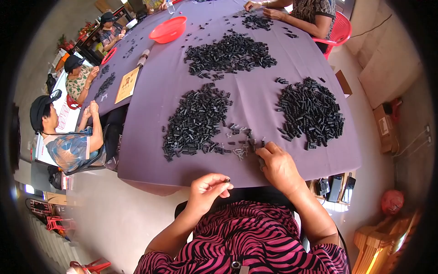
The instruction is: The person sorts small plastic parts and springs on a table and assembles the components together by hand.
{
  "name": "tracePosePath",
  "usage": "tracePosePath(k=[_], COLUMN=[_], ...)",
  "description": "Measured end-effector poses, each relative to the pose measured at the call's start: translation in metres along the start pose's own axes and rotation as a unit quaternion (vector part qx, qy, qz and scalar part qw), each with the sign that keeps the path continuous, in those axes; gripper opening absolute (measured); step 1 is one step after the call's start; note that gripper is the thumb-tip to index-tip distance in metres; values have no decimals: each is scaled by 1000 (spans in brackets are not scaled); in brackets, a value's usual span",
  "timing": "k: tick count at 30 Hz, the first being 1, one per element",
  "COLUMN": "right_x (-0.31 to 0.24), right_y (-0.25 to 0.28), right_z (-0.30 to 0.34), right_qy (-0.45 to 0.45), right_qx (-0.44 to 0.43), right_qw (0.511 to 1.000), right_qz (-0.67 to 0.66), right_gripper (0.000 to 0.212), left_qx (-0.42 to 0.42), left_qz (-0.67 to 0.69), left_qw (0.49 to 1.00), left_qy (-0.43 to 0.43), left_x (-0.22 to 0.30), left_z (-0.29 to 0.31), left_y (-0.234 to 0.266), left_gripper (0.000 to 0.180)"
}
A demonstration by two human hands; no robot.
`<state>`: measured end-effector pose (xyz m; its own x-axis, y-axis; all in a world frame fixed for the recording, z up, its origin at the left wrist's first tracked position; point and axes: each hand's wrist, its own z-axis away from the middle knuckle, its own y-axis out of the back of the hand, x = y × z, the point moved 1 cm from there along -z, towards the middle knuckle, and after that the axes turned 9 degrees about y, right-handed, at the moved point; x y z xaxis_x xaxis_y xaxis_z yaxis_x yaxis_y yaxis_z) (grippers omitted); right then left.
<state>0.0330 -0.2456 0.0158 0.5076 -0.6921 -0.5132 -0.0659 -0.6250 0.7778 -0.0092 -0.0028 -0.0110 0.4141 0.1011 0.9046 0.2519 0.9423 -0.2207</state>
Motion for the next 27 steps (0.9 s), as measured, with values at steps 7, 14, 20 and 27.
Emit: tracePosePath(k=[7, 14, 20, 27], right_x=[-15, -27, -19, -22], right_y=[14, -16, -13, -1], right_z=[1, 12, 16, 7], right_qy=[-121, -128, -150, -42], right_qx=[-66, -83, -117, -128], right_qw=[957, 799, 735, 842], right_qz=[-254, -581, -651, -523], right_gripper=[35, 27, 30, 24], left_qx=[-7, -49, -89, -107], left_qz=[-10, 1, 60, 126], left_qw=[1000, 998, 990, 975], left_qy=[11, 34, 97, 149], left_x=[-3, 3, 5, 6], left_z=[0, -3, 1, 4], left_y=[1, -10, -10, -7], left_gripper=[17, 16, 17, 15])
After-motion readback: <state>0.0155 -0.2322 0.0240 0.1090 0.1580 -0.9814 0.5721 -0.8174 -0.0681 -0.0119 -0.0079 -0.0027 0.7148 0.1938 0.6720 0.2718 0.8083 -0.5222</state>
